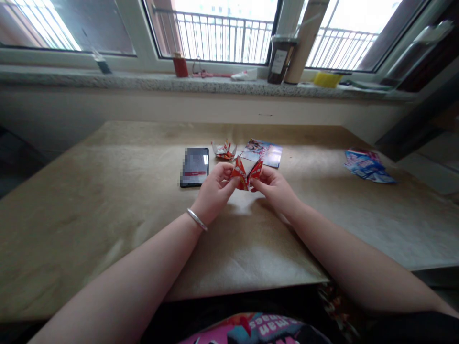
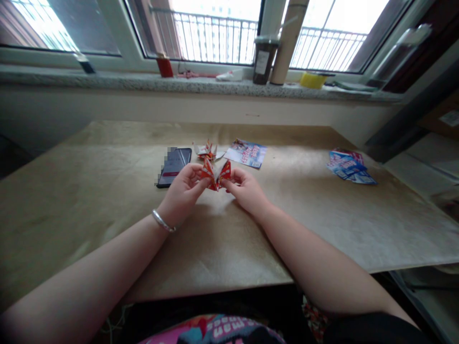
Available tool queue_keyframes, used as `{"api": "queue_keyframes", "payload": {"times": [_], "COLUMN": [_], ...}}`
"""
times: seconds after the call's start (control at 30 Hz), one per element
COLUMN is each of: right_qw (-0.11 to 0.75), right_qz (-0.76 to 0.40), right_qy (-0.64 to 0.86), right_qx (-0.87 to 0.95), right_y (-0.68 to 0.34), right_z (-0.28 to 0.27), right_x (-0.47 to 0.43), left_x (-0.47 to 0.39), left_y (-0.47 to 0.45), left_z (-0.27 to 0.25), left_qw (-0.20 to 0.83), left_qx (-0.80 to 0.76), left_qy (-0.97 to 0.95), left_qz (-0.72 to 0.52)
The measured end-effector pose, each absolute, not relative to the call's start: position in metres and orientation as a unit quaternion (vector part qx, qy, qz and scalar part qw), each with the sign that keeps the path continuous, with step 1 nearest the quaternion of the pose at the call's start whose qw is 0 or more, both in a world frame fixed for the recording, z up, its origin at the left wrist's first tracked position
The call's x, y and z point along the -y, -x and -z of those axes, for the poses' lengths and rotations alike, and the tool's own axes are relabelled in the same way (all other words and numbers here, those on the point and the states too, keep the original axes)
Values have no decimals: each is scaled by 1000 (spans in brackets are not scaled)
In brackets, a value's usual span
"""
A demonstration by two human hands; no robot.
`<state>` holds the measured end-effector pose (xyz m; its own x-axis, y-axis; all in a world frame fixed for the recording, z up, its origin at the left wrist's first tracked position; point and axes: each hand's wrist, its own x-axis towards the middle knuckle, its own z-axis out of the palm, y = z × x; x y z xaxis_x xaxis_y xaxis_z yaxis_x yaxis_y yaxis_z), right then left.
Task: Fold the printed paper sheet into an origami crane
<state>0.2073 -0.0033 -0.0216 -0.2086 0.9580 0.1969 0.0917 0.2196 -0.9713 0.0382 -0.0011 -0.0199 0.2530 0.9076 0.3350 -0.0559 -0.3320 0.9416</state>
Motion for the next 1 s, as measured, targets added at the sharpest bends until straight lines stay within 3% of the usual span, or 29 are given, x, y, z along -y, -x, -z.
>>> {"api": "queue_keyframes", "payload": {"times": [0.3,0.67,1.0], "right_qw": [535,544,566], "right_qz": [-423,-390,-342], "right_qy": [390,388,408], "right_qx": [618,633,629], "right_y": [-205,-206,-207], "right_z": [22,25,25], "right_x": [8,8,9], "left_x": [1,2,3], "left_y": [-37,-37,-36], "left_z": [19,17,21], "left_qw": [461,415,409], "left_qx": [-343,-329,-334], "left_qy": [-645,-640,-660], "left_qz": [-504,-557,-534]}}
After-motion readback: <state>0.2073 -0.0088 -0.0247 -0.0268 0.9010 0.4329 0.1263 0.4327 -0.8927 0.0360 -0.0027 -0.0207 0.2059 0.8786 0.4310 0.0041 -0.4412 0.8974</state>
